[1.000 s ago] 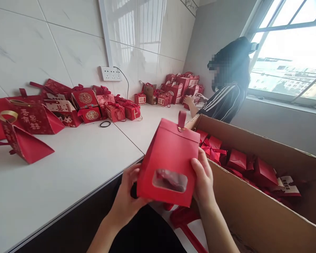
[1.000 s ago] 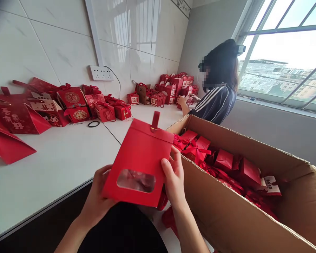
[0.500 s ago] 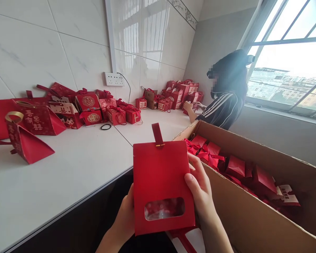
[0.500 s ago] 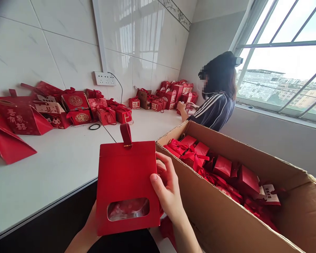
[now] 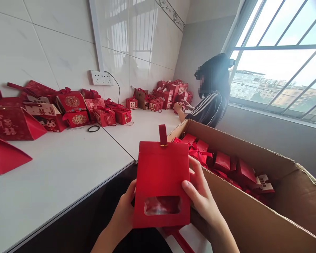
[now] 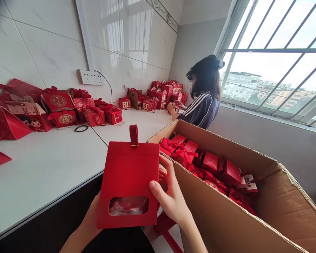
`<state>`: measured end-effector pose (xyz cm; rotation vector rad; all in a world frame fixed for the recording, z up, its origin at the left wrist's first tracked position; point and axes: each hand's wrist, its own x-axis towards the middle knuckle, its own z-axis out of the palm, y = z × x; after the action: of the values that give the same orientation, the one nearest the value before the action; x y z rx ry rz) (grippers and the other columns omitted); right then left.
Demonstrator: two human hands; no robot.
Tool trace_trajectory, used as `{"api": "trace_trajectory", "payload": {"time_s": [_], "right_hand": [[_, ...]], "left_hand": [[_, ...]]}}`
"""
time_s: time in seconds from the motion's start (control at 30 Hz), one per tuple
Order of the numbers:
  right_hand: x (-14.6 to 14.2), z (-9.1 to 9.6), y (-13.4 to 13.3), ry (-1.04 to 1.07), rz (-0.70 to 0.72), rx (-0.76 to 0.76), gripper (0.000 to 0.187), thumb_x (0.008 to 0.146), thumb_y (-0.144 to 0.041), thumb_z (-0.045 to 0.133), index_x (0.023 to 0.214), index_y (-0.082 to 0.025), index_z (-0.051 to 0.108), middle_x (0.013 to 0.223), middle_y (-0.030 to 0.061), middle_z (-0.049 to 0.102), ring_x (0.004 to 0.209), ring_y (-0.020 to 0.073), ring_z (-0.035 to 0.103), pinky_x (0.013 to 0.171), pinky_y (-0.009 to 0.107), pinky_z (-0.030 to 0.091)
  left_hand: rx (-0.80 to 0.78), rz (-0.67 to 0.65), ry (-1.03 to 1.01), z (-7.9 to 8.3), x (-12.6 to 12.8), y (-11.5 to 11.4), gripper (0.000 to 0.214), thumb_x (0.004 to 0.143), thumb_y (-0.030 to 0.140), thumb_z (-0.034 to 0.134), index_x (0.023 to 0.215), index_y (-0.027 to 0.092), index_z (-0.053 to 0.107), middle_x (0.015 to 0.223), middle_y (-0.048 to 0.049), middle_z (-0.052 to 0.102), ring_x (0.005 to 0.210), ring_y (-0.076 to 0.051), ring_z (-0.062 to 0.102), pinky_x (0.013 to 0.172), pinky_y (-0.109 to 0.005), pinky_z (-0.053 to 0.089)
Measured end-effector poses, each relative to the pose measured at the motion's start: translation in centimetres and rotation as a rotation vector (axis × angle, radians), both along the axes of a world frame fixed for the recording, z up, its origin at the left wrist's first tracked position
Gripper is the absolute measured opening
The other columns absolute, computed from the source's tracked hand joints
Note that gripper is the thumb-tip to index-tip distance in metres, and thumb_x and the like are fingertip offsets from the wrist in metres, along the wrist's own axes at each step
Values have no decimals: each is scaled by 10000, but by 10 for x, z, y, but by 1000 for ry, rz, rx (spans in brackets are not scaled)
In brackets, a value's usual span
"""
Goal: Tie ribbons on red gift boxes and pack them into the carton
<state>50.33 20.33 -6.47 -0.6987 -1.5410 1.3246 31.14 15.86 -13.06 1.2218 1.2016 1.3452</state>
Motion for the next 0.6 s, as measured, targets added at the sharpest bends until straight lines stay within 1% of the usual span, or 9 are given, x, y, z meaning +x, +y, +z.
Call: {"api": "trace_trajectory", "payload": {"time_s": [0.07,0.17,0.23,0.27,0.33,0.37,0.43,0.5,0.6], "right_hand": [[3,0,-1,-18,-38,76,435,895,-391,544,1295,-351,380,1183,55,586,1047,218,604,841,359,531],[3,0,-1,1,-94,184,390,913,-362,504,1283,-341,384,1174,58,589,996,211,619,816,354,533],[-1,-1,-1,-29,-104,222,387,917,-340,489,1287,-342,378,1181,58,586,972,205,623,809,353,534],[-3,-1,-1,-63,-102,238,393,911,-328,493,1288,-339,382,1180,57,586,968,203,622,821,357,530],[-9,-2,-1,-130,-87,264,418,895,-300,507,1294,-335,386,1159,51,590,972,200,616,851,363,519],[-12,-3,0,-152,-80,273,431,888,-282,509,1297,-335,385,1147,47,591,979,198,613,860,361,515],[-19,-3,0,-169,-64,285,448,878,-247,502,1300,-337,378,1141,43,587,996,195,606,857,350,515],[-23,-4,0,-174,-50,296,453,876,-220,483,1300,-330,369,1163,51,571,1013,192,599,850,342,519],[-28,-3,0,-179,-72,354,527,869,-180,463,1344,-321,287,1200,70,536,1024,189,589,836,338,529]], "left_hand": [[45,-97,108,1,-10,0,498,679,405,717,1140,249,609,855,-50,720,764,-257,677,676,-360,573],[156,-192,201,15,-35,3,597,717,364,703,1273,240,522,1116,-100,668,1062,-280,619,914,-396,511],[312,-129,154,34,-50,8,590,801,379,620,1341,244,424,1263,-115,587,1207,-265,535,1002,-400,452],[365,-69,118,46,-54,12,519,842,380,572,1323,259,418,1292,-106,566,1233,-252,514,1012,-398,443],[437,65,114,72,-53,19,309,874,331,551,1171,272,488,1243,-71,600,1227,-218,520,1008,-373,446],[469,98,137,84,-50,22,250,877,316,555,1117,272,499,1209,-53,616,1208,-205,535,991,-357,461],[491,106,179,103,-40,26,193,867,296,578,1040,264,499,1119,-30,642,1103,-185,603,915,-321,511],[495,108,246,114,-32,29,125,857,280,593,958,242,530,1029,-15,644,932,-152,660,793,-256,552],[518,152,372,116,-25,29,53,860,244,585,888,217,622,1013,-11,624,794,-101,658,698,-179,550]]}}
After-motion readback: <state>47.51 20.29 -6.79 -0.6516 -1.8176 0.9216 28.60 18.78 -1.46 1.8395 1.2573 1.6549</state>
